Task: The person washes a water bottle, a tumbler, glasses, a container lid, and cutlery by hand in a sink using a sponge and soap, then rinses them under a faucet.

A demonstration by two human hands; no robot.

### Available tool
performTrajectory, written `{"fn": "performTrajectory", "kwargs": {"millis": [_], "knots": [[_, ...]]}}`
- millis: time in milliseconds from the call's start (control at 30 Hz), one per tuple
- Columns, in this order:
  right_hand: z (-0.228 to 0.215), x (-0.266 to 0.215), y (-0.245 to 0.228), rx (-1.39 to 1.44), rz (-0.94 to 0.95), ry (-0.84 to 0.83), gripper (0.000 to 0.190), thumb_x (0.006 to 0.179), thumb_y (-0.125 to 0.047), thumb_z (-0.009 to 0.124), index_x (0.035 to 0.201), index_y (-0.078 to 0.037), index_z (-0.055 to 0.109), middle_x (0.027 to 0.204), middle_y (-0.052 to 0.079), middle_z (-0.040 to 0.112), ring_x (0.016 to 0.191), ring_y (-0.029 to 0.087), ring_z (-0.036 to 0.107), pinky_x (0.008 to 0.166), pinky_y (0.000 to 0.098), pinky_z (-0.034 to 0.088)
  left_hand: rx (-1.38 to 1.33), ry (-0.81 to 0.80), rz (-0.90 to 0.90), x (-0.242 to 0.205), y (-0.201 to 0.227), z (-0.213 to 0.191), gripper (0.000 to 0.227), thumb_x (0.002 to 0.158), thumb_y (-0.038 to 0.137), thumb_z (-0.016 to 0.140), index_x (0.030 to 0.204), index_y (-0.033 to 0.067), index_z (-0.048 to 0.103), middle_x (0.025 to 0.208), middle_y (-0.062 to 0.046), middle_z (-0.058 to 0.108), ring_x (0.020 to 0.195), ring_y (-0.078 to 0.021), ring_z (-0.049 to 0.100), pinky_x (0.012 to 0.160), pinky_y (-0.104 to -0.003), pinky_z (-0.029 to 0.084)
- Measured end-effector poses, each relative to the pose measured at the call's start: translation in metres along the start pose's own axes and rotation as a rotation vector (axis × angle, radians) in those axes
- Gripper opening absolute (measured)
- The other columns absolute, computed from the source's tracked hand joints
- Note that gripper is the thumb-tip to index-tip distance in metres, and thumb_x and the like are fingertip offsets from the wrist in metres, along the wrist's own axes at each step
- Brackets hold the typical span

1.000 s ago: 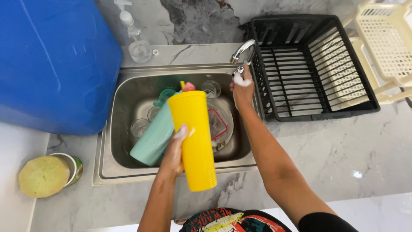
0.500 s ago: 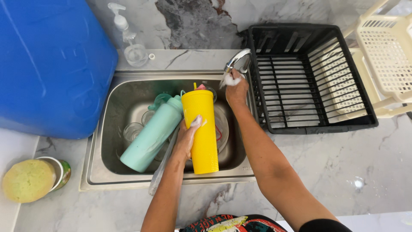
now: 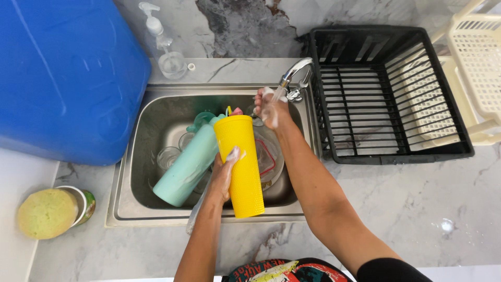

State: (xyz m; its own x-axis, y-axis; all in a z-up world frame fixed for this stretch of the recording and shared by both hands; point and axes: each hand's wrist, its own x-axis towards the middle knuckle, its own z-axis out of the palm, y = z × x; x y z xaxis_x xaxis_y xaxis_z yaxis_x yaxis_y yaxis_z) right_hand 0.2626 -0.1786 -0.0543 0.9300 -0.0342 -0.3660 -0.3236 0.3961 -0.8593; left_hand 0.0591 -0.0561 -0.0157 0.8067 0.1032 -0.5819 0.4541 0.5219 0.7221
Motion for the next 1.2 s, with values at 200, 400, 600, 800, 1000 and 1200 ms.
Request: {"fn": "performTrajectory", "kwargs": {"millis": [200,400,600,800,1000,1200], "knots": [[-0.005,0.016,-0.007,0.273,0.343,-0.325,0.019,0.097,-0.029,0.07,0.095,-0.011,0.066,0.092,0.008,0.069,0.074,0.013,0.066,0.054,0.0182,0.054,-0.013,0.022,-0.01,0.002,0.001,-0.012,0.086,0.073,0.054,0.086,0.137,0.0101,0.048,0.109,-0.021,0.068,0.093,-0.0355,0.072,0.078,-0.049,0.062],[-0.018,0.004,-0.01,0.154,0.347,-0.357,0.014,0.096,0.003,0.052,0.105,-0.005,0.059,0.077,-0.001,0.049,0.051,0.002,0.039,0.033,0.0108,0.025,-0.022,-0.015,-0.024,0.005,0.0,-0.005,0.086,0.073,0.055,0.086,0.136,0.0101,0.048,0.107,-0.021,0.068,0.091,-0.0358,0.073,0.077,-0.049,0.063],[-0.023,-0.001,-0.007,-0.248,0.378,-0.195,0.014,0.082,-0.012,0.062,0.069,-0.011,0.056,0.046,0.002,0.037,0.031,0.012,0.025,0.023,0.0238,0.021,-0.01,-0.056,-0.037,0.01,-0.009,-0.003,0.086,0.075,0.056,0.084,0.138,0.0095,0.047,0.105,-0.019,0.068,0.089,-0.0325,0.073,0.076,-0.046,0.063],[-0.025,0.0,-0.015,-0.028,0.38,-0.305,0.017,0.097,-0.012,0.059,0.111,-0.006,0.066,0.073,0.0,0.061,0.05,0.001,0.047,0.036,0.0096,0.037,-0.033,-0.076,-0.051,0.009,-0.014,-0.005,0.091,0.074,0.055,0.084,0.143,0.0097,0.045,0.11,-0.021,0.069,0.093,-0.0345,0.073,0.079,-0.05,0.063],[-0.027,-0.006,-0.044,0.166,0.22,-0.003,0.016,0.097,-0.003,0.065,0.11,0.004,0.071,0.082,0.017,0.073,0.06,0.014,0.07,0.054,0.0205,0.066,-0.038,-0.082,-0.047,0.004,-0.005,-0.006,0.101,0.072,0.059,0.084,0.148,0.0091,0.039,0.112,-0.023,0.069,0.093,-0.0354,0.072,0.08,-0.051,0.063],[-0.029,-0.012,-0.057,-0.982,-0.849,0.389,0.027,0.093,-0.013,0.058,0.111,-0.016,0.078,0.087,0.018,0.071,0.089,0.038,0.073,0.079,0.0463,0.062,-0.054,-0.092,-0.044,0.004,-0.008,-0.004,0.094,0.072,0.056,0.084,0.143,0.0084,0.043,0.11,-0.021,0.071,0.091,-0.0336,0.073,0.077,-0.049,0.064]]}}
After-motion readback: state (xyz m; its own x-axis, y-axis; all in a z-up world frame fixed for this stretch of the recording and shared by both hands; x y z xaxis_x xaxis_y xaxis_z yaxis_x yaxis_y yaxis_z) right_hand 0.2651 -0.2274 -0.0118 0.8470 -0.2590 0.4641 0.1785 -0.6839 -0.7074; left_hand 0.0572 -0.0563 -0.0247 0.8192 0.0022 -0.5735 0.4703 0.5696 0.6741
